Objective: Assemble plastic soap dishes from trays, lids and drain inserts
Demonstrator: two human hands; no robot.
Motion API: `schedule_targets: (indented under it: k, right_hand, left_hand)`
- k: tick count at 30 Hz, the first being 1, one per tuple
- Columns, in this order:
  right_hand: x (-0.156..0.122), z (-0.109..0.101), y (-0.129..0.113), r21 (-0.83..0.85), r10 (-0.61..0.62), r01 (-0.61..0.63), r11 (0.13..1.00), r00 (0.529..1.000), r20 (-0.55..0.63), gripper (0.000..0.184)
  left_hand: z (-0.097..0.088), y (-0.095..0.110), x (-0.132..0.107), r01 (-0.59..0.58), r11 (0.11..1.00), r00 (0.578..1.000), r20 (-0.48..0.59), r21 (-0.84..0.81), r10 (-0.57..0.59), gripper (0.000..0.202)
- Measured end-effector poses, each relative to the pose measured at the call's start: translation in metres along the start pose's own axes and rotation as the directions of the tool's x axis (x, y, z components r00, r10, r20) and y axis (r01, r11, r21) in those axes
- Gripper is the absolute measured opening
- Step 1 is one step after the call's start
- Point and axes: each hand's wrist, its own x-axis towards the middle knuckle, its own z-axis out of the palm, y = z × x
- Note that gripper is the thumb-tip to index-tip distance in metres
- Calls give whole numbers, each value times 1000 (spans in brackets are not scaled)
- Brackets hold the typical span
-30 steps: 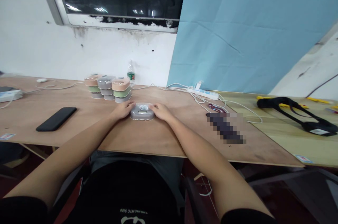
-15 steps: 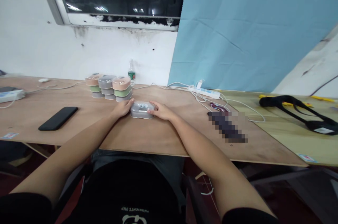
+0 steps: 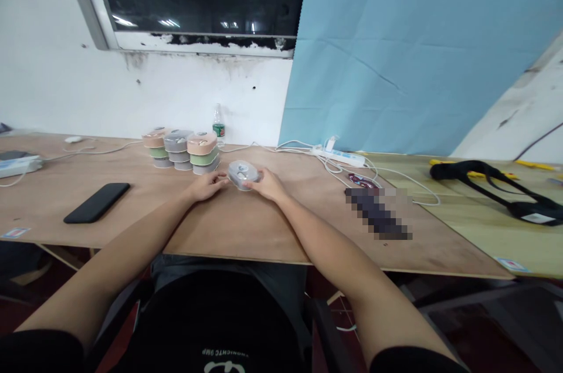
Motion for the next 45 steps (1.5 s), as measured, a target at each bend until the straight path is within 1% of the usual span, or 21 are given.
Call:
schedule_targets:
  k: [2,4,7,9,11,13,18,21,25,27,30,33,39,45]
  right_hand:
    - [-3,4,0,40,-98,95,995,991,85,81]
    - [-4,6,2,55,-158,152,987,979,127,75]
    - [-6,5,4,57,-205,198,978,965,163,56]
    - [-6,5,4,50,-221,216,975,957,186,46]
    - [-6,6,1,33,-232,230,973,953,197,41]
    - [-5,8,-3,2,-247,251,968,949,197,43]
    - [-3,14,-9,-39,-317,332,942,923,218,59]
    - [-2,16,-8,-61,-303,322,945,929,212,59]
    - [-2,17,-5,-97,-263,288,953,941,211,47]
    - [-2,16,-4,-109,-268,296,949,939,217,41]
    - [-2,14,-4,-114,-284,313,943,935,214,37]
    - [-3,12,-3,-97,-298,324,941,930,215,36]
    - [-1,11,2,-77,-295,317,945,931,214,36]
    - [0,10,3,-51,-280,299,953,931,234,37]
  left_hand:
    - [0,0,0,17,1000,1000,-21,-19,-17,61]
    - [-1,-1,0,48,998,997,-54,-48,-50,65]
    - [0,-1,-1,56,996,995,-82,-73,-62,69]
    - [0,-1,-1,28,996,994,-99,-89,-37,72]
    - [2,1,-1,-14,992,994,-108,-126,1,75]
    - [4,3,-2,-49,984,994,-105,-172,32,76]
    - [7,8,-3,-90,969,993,-94,-231,70,75]
    - [6,9,-4,-98,966,993,-81,-238,81,77]
    - [5,8,-4,-81,968,997,-33,-236,75,78]
    - [6,7,-4,-63,973,998,-23,-224,60,80]
    - [8,4,-3,-71,973,997,-20,-221,68,81]
    - [9,2,-2,-86,978,996,-22,-188,84,76]
    - [5,4,-2,-67,998,996,-52,-18,66,65]
    - [1,8,-5,-4,1000,998,-65,6,4,67]
